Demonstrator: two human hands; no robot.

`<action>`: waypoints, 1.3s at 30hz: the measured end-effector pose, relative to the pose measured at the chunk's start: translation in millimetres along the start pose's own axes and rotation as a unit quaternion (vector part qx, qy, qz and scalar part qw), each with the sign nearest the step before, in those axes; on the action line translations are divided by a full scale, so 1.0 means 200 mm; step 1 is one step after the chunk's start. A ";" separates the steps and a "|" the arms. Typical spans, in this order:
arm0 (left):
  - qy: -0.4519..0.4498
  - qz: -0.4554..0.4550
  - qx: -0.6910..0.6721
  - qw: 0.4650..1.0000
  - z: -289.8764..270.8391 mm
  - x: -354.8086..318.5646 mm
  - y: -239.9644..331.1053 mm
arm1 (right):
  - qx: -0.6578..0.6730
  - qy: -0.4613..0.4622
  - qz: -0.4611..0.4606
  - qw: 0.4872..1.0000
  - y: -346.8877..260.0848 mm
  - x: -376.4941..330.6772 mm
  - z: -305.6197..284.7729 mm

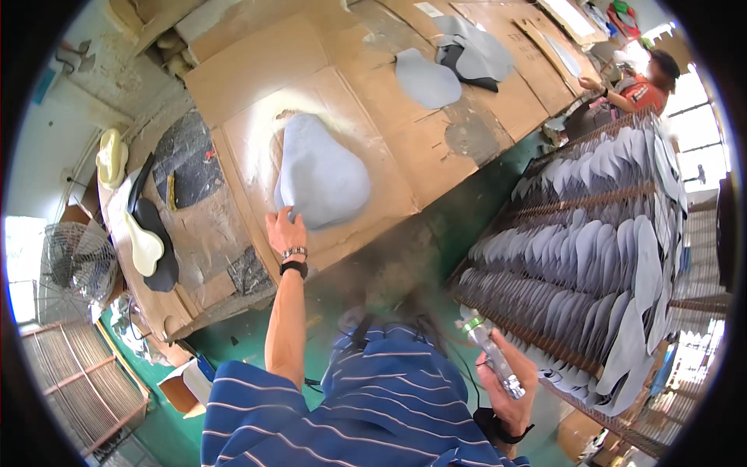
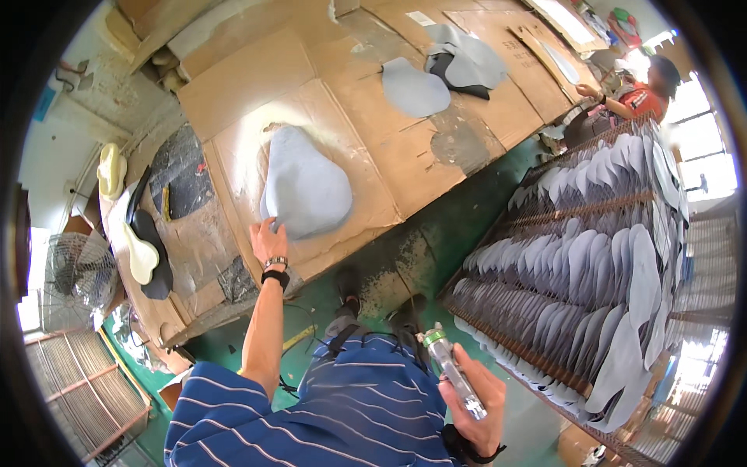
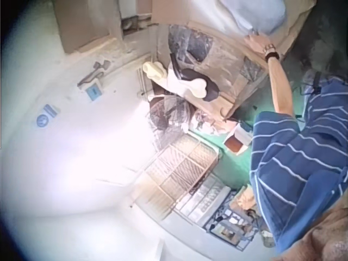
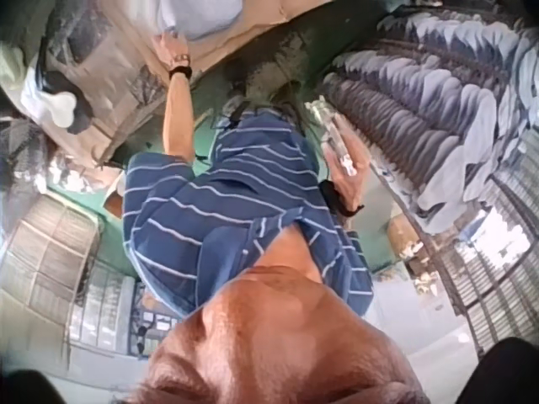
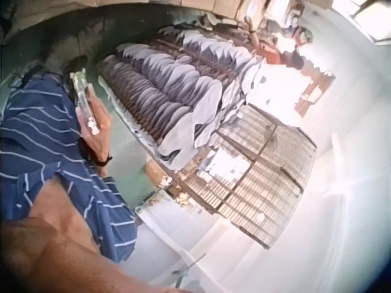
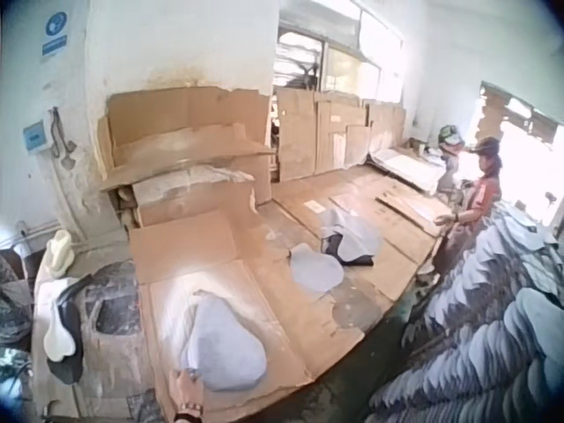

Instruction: The person repeatedly picks up gray shoe insoles from a cardboard table, sprays them with a handheld aerosol can, and places them onto a nearby metal drying rack. The process is performed one at a time in a continuous loop.

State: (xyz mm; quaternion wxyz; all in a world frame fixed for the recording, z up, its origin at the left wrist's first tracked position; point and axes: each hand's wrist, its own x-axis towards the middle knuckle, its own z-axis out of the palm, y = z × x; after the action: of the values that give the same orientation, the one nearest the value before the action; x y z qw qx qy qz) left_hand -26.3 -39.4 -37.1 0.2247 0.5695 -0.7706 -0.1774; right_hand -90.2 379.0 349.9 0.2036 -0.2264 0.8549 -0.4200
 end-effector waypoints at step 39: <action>-0.603 0.176 -0.626 0.463 -1.03 -0.91 3.82 | 0.160 0.176 -0.062 0.969 0.95 -0.58 -0.47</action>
State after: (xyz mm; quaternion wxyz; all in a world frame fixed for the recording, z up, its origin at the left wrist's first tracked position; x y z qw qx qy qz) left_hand -478.1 352.3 513.5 0.0272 -0.1189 -0.4815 -0.8679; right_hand -87.8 605.6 266.3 0.0569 -0.1657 0.7835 -0.5963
